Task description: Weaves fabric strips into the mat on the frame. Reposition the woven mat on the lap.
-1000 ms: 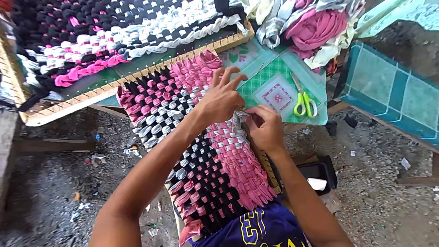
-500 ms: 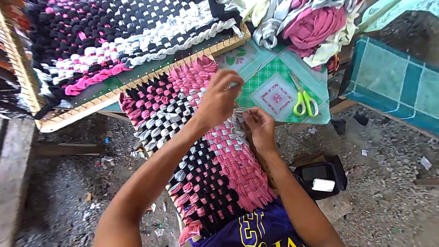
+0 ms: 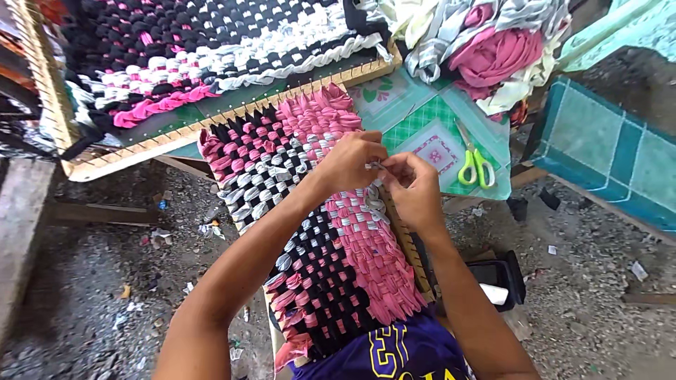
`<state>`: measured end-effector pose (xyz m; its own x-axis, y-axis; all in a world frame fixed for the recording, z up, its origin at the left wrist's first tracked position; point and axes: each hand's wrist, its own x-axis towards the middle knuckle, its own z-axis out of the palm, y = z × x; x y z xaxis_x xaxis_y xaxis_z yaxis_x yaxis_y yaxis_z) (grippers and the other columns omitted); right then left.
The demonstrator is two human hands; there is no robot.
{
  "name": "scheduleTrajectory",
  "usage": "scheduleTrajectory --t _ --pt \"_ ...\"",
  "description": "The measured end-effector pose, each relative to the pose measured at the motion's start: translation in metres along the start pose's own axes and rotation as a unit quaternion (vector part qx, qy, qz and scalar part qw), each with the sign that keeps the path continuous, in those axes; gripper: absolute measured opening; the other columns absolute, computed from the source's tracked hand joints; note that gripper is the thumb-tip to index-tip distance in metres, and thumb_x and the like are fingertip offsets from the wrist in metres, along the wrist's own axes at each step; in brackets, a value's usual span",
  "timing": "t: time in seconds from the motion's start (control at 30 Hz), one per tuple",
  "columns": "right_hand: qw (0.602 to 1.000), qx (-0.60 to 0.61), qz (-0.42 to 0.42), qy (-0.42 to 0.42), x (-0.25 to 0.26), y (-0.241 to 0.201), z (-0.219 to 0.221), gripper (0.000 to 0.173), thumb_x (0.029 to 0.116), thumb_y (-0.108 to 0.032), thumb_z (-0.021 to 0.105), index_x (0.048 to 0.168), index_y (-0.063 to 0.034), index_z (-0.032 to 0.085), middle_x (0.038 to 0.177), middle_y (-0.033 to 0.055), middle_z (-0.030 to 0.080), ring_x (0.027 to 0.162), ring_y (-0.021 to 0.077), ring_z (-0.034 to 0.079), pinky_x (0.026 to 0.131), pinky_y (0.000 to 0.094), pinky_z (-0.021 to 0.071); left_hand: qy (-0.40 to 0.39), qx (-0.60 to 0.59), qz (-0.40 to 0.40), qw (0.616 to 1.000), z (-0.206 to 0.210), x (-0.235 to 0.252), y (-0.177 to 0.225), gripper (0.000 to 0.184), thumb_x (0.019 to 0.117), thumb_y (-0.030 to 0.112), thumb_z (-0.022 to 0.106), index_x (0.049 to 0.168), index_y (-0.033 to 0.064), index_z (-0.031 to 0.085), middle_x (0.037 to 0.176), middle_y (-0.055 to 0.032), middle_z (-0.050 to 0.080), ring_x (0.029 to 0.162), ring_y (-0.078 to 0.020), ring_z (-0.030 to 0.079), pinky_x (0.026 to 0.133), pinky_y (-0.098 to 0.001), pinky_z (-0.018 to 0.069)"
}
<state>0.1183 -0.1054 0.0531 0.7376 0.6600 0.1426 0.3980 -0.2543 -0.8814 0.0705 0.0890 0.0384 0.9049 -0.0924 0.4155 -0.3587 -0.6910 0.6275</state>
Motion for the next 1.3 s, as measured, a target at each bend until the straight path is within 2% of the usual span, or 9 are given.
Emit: scheduleTrajectory --t 0.13,0.27,0.37,0.47,0.67,0.77,0.9,1.03,1.3 --pt "0.995 0.062 0.073 -0.012 0.002 0.012 -0.001 0.026 0.1088 -0.027 0.052 0.12 -0.0063 0.064 0.093 0.0044 0.073 0.075 0.0117 0.067 0.066 0.0283 0.0539 0.088 -0.004 0.024 0.996 0.005 -0.012 -0.007 0.015 0.0838 0.003 0.066 0.09 0.0068 0.079 0.084 -0.0071 0.07 0.078 -0.0154 0.068 0.072 -0.0342 0.0587" --pt "0.988 0.108 0.112 -0.004 0.002 0.013 0.006 0.019 0.1014 -0.023 0.066 0.104 -0.0065 0.075 0.087 0.0029 0.07 0.074 0.0097 0.064 0.067 0.0274 0.0539 0.071 -0.005 0.01 0.997 -0.001 -0.013 -0.004 0.016 0.0845 0.004 0.067 0.091 0.0087 0.08 0.084 -0.0056 0.073 0.078 -0.0148 0.069 0.072 -0.0361 0.0572" --pt "0.977 0.171 0.127 0.019 0.006 0.017 0.01 0.012 0.0976 -0.016 0.071 0.098 -0.005 0.076 0.086 0.002 0.072 0.074 0.0083 0.065 0.069 0.0262 0.0555 0.016 -0.044 0.004 0.999 -0.012 -0.007 -0.008 0.019 0.0869 0.001 0.066 0.096 0.0076 0.081 0.091 -0.0069 0.077 0.087 -0.0141 0.073 0.081 -0.0342 0.0601" --pt "0.975 0.185 0.115 0.049 0.006 0.026 0.015 0.013 0.0988 -0.015 0.069 0.102 -0.0033 0.076 0.091 0.0032 0.072 0.08 0.0092 0.066 0.075 0.0282 0.0559 -0.045 -0.015 0.014 0.999 -0.024 -0.004 -0.021 0.019 0.0894 0.006 0.067 0.1 0.0111 0.082 0.103 -0.0057 0.077 0.11 -0.0228 0.066 0.101 -0.0431 0.0505" --pt "0.969 0.226 0.092 0.046 0.01 0.025 0.026 0.023 0.1086 -0.02 0.051 0.102 -0.0075 0.069 0.087 -0.0025 0.065 0.078 0.0037 0.06 0.071 0.0228 0.0506 -0.052 0.091 0.037 0.994 -0.041 -0.02 -0.041 0.022 0.0939 0.019 0.063 0.104 0.0186 0.083 0.106 -0.0066 0.069 0.106 -0.027 0.058 0.095 -0.0457 0.0475" --pt "0.966 0.245 0.078 -0.03 0.009 0.028 0.017 0.028 0.1093 -0.02 0.04 0.104 -0.0093 0.065 0.094 -0.0033 0.064 0.088 0.0041 0.06 0.081 0.026 0.0514 -0.076 0.082 0.019 0.994 -0.041 -0.017 -0.033 0.029 0.0975 0.026 0.055 0.103 0.0158 0.082 0.108 -0.0075 0.069 0.109 -0.0266 0.058 0.097 -0.0453 0.0461" --pt "0.977 0.2 -0.02 -0.069 0.009 0.037 0.015 0.013 0.0968 -0.019 0.063 0.092 -0.0074 0.065 0.096 0.0036 0.062 0.09 0.0133 0.06 0.072 0.0307 0.0505 -0.018 0.052 -0.023 0.998 -0.029 -0.007 -0.021 0.034 0.1 0.032 0.062 0.084 0.0068 0.078 0.097 -0.0109 0.069 0.102 -0.0252 0.062 0.095 -0.0429 0.048" --pt "0.988 0.143 -0.054 -0.031 0.002 0.045 0.015 0.013 0.0872 -0.022 0.079 0.089 -0.0113 0.072 0.102 0.003 0.065 0.101 0.0183 0.059 0.082 0.0361 0.0509 -0.066 0.06 -0.02 0.996 -0.023 0.003 -0.023 0.016 0.0948 0.021 0.07 0.106 0.0159 0.08 0.104 -0.0099 0.067 0.109 -0.0251 0.061 0.101 -0.0425 0.0483" --pt "0.99 0.125 -0.067 -0.004 -0.006 0.045 0.021 0.01 0.0858 -0.018 0.081 0.09 -0.0112 0.075 0.083 0.0002 0.064 0.087 0.0161 0.056 0.081 0.0361 0.0446 -0.254 0.201 0.07 0.943 -0.027 0.042 -0.014 0.013 0.0931 0.006 0.064 0.092 0.011 0.077 0.114 -0.0158 0.062 0.113 -0.0349 0.057 0.098 -0.0462 0.0495"
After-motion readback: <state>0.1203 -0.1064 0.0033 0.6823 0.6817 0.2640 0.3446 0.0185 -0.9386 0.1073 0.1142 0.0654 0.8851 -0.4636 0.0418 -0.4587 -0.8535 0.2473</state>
